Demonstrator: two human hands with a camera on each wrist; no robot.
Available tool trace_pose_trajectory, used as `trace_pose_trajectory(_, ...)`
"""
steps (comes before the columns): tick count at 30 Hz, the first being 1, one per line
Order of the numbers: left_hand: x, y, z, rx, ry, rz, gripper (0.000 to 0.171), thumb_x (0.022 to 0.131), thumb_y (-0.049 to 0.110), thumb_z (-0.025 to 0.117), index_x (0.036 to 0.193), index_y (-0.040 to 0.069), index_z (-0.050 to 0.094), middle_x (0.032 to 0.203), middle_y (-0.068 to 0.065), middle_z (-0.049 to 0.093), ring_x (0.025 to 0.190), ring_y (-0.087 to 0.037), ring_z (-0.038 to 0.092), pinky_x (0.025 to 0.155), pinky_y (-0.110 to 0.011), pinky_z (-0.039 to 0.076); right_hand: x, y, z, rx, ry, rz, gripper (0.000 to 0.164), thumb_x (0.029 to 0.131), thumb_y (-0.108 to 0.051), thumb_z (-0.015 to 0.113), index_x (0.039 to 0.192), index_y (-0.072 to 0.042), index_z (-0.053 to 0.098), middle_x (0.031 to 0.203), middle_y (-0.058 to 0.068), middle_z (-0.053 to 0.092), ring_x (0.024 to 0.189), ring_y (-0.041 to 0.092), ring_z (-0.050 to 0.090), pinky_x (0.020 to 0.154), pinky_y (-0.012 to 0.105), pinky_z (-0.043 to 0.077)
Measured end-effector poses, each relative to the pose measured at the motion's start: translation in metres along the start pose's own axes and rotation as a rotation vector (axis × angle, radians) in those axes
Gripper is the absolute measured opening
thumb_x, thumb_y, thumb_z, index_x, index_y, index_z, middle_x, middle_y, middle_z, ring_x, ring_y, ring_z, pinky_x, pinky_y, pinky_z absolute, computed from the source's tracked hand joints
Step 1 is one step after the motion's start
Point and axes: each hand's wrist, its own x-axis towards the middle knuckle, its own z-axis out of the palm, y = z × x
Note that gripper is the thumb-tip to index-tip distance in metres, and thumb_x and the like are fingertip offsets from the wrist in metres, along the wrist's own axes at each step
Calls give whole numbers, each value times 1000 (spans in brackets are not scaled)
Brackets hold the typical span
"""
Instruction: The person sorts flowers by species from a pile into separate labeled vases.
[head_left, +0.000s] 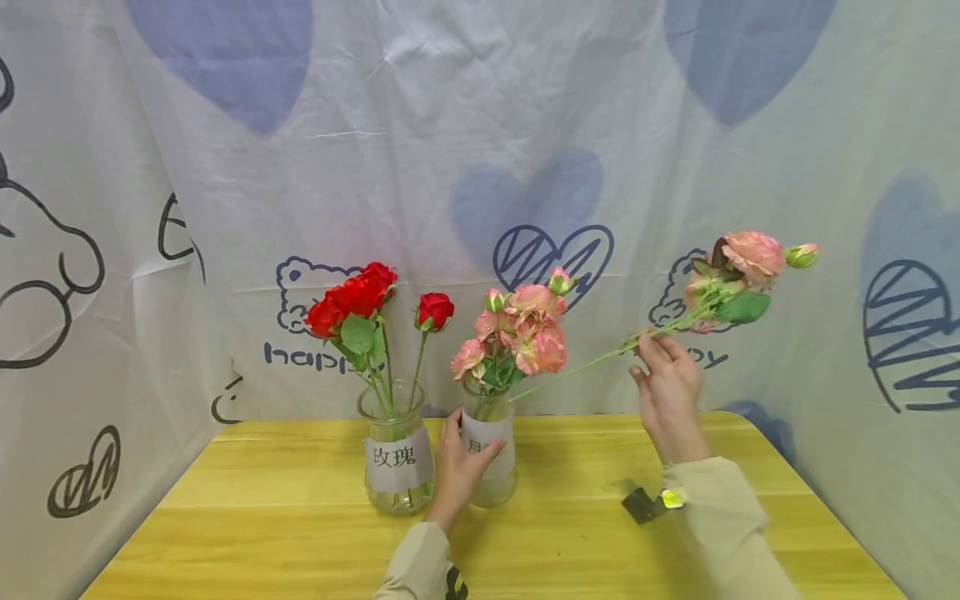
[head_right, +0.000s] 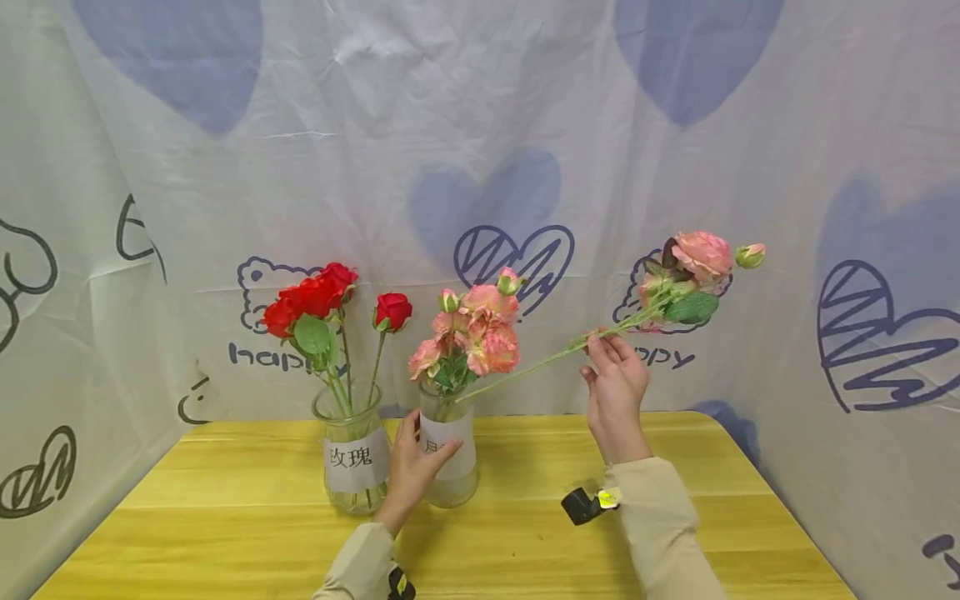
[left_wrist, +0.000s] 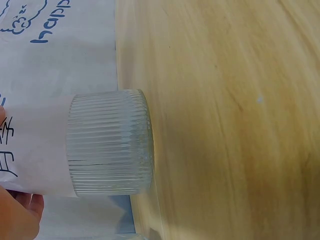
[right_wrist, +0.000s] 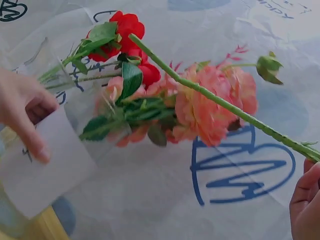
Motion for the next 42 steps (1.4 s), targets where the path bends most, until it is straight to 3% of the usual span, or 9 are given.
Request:
trace_pose_trajectory(4,0,-1,0,9,6,-3,74,73,14,85,130,-10,46,121,-26,52,111,-42,53,94,-53,46,3,6,15,-21,13,-35,7,95,-5,59,102,-3,58,93,3,66,80,10,59,52,15,43)
trace_pose_trajectory(13,1,0,0,29,1,-3,74,73,14,84,131,-10,45,123,-26,52,111,-42,54,95,-53,46,9,21,33,-199,70,-168,10,93,-2,61,103,-4,60,94,2,64,79,6,59,52,12,44)
trace_pose_trajectory(21,-1,1,0,30,14,9,75,71,12,86,130,-10,46,122,-26,53,111,-42,54,95,-53,46,9,27,44,-329,51,-303,23,91,5,62,113,9,58,95,4,63,79,9,60,52,13,46)
trace_pose_trajectory(31,-1,1,-1,23,7,1,76,72,14,86,132,-10,45,124,-26,52,112,-42,53,95,-54,46,6,30,53,-524,-69,-390,28,92,3,61,120,8,59,108,21,65,77,7,57,55,13,46)
trace_pose_trajectory(36,-1,2,-1,18,2,-6,76,73,15,85,132,-10,44,125,-26,51,113,-42,53,95,-54,45,3,33,59,-578,-155,-415,28,92,3,61,120,6,61,111,22,66,76,5,58,55,15,48)
trace_pose_trajectory(39,-1,2,-1,17,4,-3,77,73,15,85,132,-11,44,124,-26,51,112,-42,52,96,-54,45,2,33,63,-618,-214,-424,26,92,1,61,118,6,63,110,21,67,77,13,60,57,21,51)
trace_pose_trajectory(42,-1,1,0,21,7,4,77,72,14,85,132,-12,44,124,-27,51,112,-43,53,95,-54,45,0,33,67,-685,-264,-433,23,93,-1,61,114,6,65,106,21,68,87,23,64,59,21,52)
